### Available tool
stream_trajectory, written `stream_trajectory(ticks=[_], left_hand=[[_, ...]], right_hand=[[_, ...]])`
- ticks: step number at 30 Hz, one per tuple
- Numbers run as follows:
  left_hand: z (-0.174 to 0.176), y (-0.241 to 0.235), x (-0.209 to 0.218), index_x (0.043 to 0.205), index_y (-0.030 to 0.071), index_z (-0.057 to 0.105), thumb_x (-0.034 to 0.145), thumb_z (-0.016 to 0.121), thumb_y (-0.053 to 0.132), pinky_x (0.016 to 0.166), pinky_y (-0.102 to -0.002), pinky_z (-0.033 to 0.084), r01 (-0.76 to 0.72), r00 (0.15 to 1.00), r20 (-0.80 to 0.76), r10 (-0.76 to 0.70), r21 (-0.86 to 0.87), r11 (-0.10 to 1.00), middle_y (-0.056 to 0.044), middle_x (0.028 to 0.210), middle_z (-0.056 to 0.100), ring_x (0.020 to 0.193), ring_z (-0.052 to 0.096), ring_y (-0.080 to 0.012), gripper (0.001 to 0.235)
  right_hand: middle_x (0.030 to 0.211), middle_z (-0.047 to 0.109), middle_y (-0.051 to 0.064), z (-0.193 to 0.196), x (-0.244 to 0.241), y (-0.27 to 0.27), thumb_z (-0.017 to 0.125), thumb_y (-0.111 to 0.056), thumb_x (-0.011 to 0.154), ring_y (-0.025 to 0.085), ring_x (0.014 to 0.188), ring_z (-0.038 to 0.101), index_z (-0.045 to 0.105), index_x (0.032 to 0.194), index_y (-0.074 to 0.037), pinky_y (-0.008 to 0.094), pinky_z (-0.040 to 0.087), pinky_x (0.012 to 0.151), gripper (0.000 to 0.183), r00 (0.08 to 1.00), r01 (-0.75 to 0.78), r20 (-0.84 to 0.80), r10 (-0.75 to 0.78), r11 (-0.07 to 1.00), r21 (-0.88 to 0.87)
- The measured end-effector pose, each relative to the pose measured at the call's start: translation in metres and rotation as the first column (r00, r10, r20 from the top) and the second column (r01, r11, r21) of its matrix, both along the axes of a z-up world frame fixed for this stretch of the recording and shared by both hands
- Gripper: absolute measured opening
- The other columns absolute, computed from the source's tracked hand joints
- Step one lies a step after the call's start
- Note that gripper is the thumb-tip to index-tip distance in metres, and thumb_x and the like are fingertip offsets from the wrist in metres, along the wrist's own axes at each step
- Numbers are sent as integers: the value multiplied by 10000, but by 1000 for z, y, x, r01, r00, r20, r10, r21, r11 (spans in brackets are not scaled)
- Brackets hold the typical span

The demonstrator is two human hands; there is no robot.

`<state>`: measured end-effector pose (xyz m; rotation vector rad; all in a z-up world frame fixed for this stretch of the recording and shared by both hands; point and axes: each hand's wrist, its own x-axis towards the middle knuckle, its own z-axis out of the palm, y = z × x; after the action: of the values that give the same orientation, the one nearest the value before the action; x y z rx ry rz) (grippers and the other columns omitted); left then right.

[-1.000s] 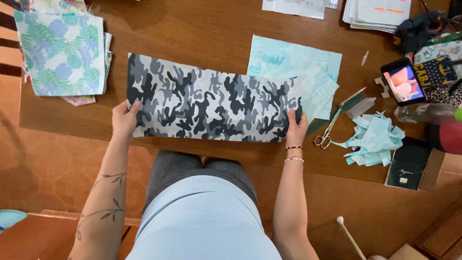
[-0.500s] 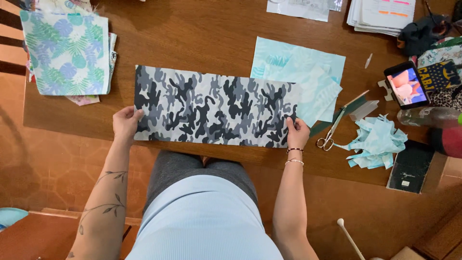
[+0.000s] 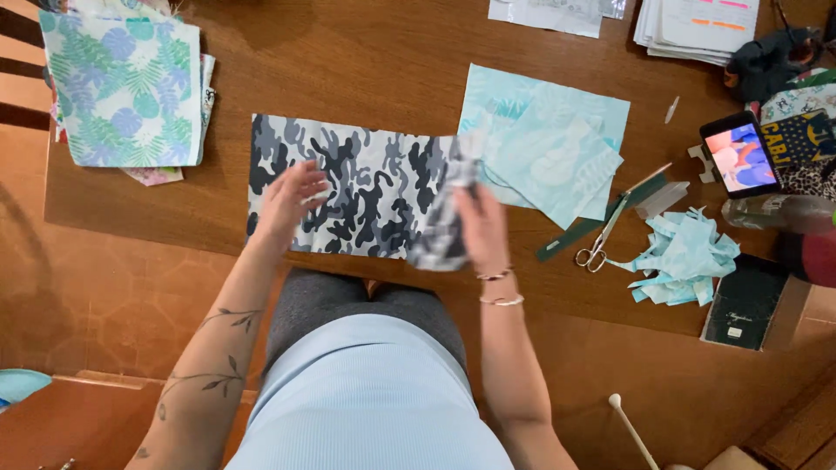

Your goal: The person sorts through various patterned fabric pieces on a table, then selects a camouflage piece and a light blue fabric piece. They place a white filter insert between the two fabric layers and fold the edges to assemble a face mask.

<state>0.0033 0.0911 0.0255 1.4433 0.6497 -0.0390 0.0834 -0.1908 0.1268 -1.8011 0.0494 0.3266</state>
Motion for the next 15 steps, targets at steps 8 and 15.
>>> stream_trajectory(ticks=[8,15], left_hand=[[90,-22,26,1510,115,446,764,413,867,1254,-454,183,-162,943,-331,39,-353,922,-212,1523,465,1411,437,-391,1060],[-21,35,-7,1188,56,668,809,881,270,686,-374,601,22,985,-174,-18,26,999,-138,1006,726,866,724,-232,484]], right_hand=[[1294,633,110,-13,-15,61,608,-288,1042,283,1301,544,675,1163,-96,492,355,1136,238,826,-551,93,556,760,346],[1097,737,74,-118,5,24,644,-288,991,195,1038,684,714,1127,-149,347,556,905,207,960,-246,-142,241,969,-17]])
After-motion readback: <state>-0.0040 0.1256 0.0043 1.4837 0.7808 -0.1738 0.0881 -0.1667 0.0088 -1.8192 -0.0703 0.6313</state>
